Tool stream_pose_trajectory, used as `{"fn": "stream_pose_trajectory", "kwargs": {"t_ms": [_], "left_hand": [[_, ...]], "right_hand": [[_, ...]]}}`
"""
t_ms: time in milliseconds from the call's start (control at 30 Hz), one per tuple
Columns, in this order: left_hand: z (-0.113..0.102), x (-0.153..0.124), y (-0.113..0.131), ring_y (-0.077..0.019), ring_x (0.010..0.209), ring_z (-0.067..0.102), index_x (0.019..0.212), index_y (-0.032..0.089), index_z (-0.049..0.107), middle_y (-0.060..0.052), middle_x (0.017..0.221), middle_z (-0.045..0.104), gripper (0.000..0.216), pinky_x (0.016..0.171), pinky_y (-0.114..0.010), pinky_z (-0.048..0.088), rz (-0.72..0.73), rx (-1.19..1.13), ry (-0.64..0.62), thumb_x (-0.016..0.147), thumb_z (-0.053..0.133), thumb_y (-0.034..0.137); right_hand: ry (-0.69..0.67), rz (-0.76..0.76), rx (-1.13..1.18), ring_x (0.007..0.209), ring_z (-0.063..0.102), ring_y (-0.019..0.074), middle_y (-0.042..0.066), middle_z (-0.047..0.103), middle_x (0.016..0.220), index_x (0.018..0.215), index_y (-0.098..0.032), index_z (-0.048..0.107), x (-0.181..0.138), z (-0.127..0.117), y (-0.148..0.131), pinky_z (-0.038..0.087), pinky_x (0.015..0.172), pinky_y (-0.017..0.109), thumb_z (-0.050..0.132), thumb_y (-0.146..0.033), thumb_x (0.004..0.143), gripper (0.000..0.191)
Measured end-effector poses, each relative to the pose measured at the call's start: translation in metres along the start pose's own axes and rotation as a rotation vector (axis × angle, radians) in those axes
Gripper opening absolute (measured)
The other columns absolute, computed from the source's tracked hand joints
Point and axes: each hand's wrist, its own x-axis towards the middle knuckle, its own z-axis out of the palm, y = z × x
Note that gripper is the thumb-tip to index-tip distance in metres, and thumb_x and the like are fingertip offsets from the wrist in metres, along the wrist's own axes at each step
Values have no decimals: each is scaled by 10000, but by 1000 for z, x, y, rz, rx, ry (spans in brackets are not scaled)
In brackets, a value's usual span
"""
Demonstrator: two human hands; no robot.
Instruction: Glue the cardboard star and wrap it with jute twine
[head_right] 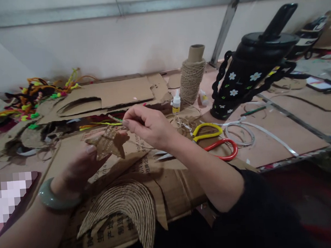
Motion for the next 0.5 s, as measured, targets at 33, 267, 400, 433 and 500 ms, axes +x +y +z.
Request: {"fn": "stream_pose_trajectory", "kwargs": {"t_ms": [33, 267, 400, 433, 500], "left_hand": [[1, -1, 0, -233, 951, 650, 958, 208, 724, -53, 1001, 725, 351, 852, -335, 489, -21, -1, 5, 658, 720, 391], [7, -4, 3, -220, 758, 681, 880, 260, 746, -27, 832, 731, 272, 689, -310, 535, -88, -30, -9, 624, 752, 351], [5, -5, 1, -223, 772, 683, 900, 246, 744, -36, 842, 731, 301, 696, -307, 541, -105, -27, -1, 619, 750, 354], [3, -5, 0, -221, 776, 683, 909, 236, 741, -40, 854, 734, 325, 699, -304, 542, -119, -27, -8, 610, 756, 363], [1, -6, -2, -212, 785, 685, 930, 233, 734, -38, 884, 738, 353, 709, -300, 542, -148, -35, -17, 606, 760, 371]], "right_hand": [[-11, 20, 20, 573, 396, 63, -47, 478, 635, 769, -163, 542, 0, 0, 2, 322, 549, 225, 529, -264, 834, 121], [-12, 220, 299, 521, 402, 54, -32, 562, 643, 740, -164, 522, 1, 14, 7, 301, 491, 208, 548, -280, 813, 140], [-58, 314, 360, 497, 400, 53, -62, 495, 552, 723, -162, 515, 1, 16, 6, 304, 487, 203, 533, -242, 817, 125], [-85, 328, 379, 493, 398, 51, -66, 483, 543, 727, -158, 521, 1, 16, 6, 306, 487, 203, 529, -236, 816, 118], [-145, 333, 429, 494, 402, 48, -68, 482, 551, 744, -150, 539, 1, 15, 6, 312, 487, 201, 531, -225, 806, 98]]}}
